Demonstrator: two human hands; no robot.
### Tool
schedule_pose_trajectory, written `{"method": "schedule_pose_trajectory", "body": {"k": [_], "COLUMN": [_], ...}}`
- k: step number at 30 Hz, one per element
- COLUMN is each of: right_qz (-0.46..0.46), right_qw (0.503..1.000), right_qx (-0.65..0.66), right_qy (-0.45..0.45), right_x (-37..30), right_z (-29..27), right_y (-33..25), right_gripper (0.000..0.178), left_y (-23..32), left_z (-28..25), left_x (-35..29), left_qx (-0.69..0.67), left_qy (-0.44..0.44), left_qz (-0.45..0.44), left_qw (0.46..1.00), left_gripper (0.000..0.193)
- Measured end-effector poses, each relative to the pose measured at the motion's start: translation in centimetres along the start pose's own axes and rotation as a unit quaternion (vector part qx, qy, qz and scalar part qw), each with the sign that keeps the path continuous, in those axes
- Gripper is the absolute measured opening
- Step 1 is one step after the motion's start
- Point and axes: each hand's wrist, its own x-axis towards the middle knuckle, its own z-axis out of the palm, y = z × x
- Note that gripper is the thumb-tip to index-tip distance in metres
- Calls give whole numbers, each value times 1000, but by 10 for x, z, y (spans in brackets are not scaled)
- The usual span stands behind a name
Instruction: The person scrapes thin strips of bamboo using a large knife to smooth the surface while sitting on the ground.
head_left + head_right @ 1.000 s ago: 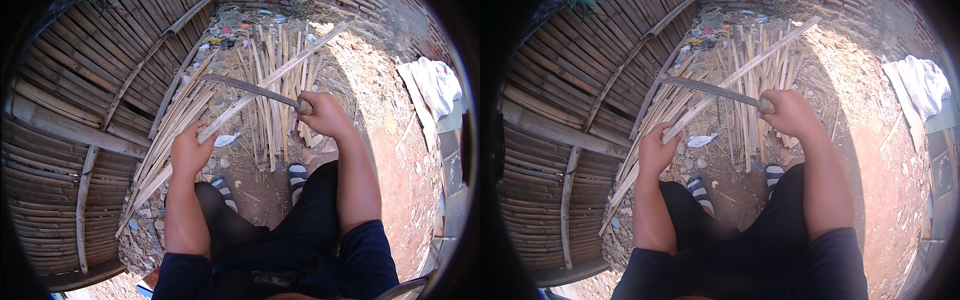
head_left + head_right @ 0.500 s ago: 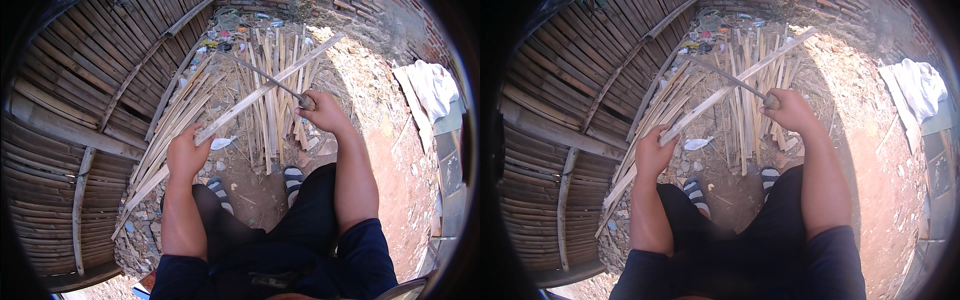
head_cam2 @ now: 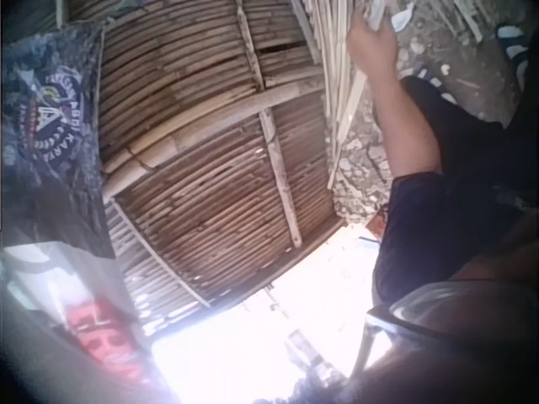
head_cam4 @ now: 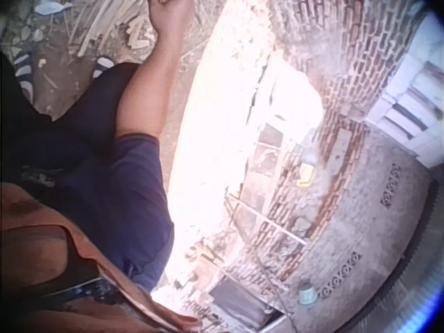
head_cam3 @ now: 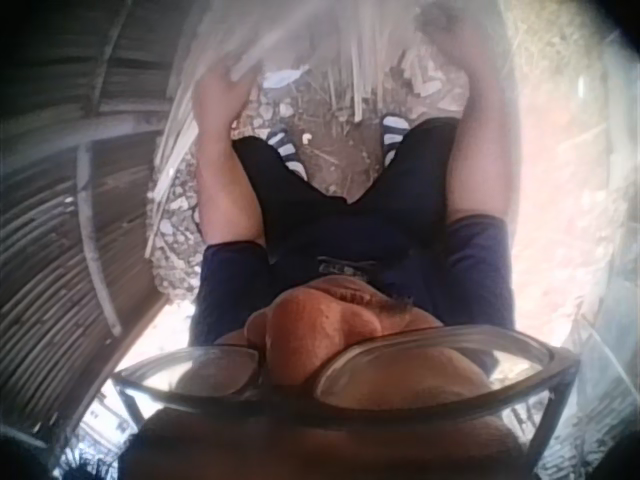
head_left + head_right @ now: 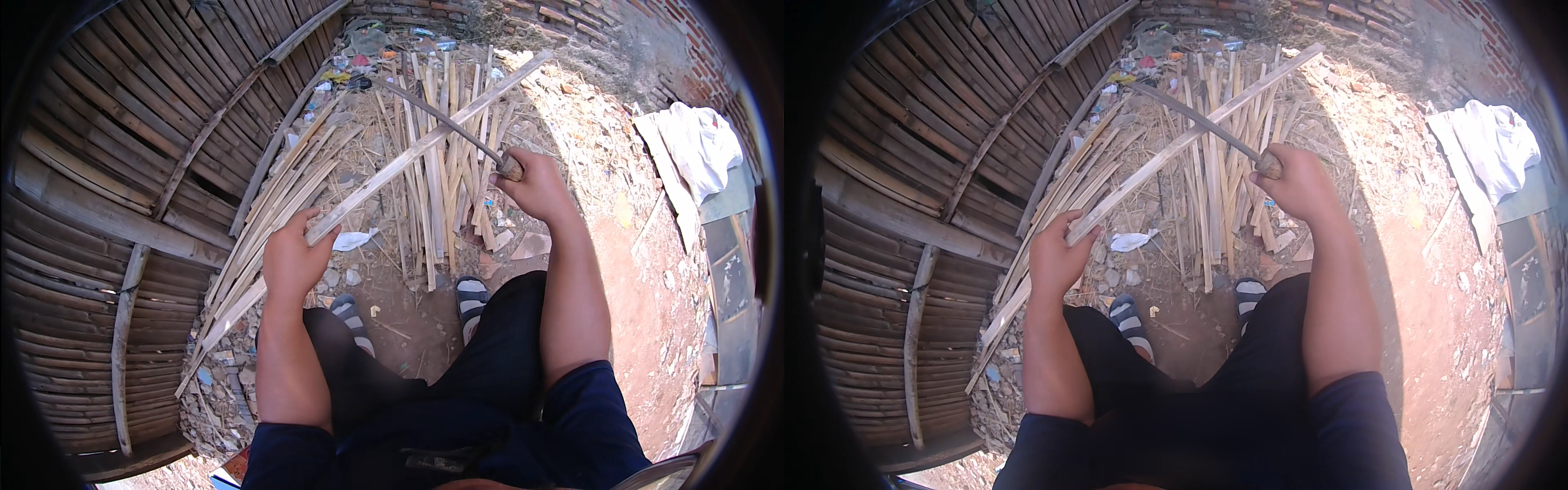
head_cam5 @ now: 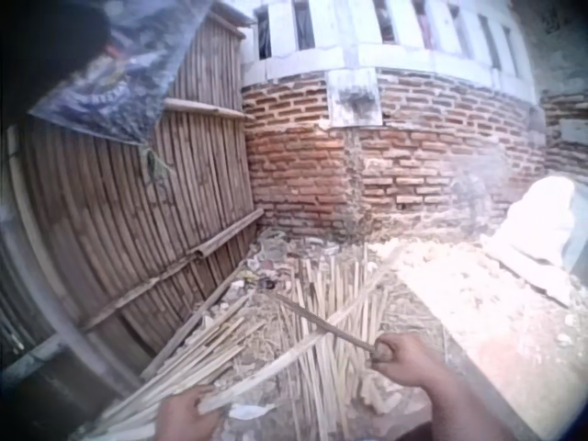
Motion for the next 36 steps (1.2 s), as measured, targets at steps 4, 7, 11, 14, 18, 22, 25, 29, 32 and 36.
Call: {"method": "schedule_pose_trajectory", "body": {"k": [4, 7, 11, 14, 18, 22, 25, 29, 32, 36], "right_qz": [-74, -187, -162, -90, -14, -49, -116, -194, -143, -12], "right_qw": [997, 980, 977, 992, 999, 998, 987, 971, 983, 996], "right_qx": [-3, -34, -57, -1, 34, 5, -30, 7, 62, 77], "right_qy": [-36, -56, -129, -91, 20, -47, -106, -139, -101, -53], "right_x": [-13, -24, -19, -3, -2, -8, -15, -9, 6, 11], "right_z": [9, 26, 26, 12, -1, 3, 16, 35, 35, 18], "right_y": [-18, -40, -50, -18, 6, -7, -33, -38, -12, 3], "right_gripper": [35, 34, 35, 37, 37, 34, 32, 34, 37, 39], "left_y": [-10, -2, -7, -8, -18, -9, 12, -8, -13, -14], "left_z": [11, 12, 8, 1, -1, 3, -1, 5, -3, -5], "left_x": [4, 2, 3, 1, 5, 3, 1, 3, 3, 3], "left_qx": [-5, -8, 7, 7, -1, -6, 2, 40, 26, 16], "left_qy": [36, 33, 3, 15, 39, 42, -25, 8, 37, 58], "left_qz": [41, 33, 11, 0, 20, 17, -46, 24, 34, 33], "left_qw": [998, 999, 1000, 1000, 999, 999, 999, 999, 998, 998], "left_gripper": [51, 52, 52, 51, 51, 52, 52, 52, 53, 53]}}
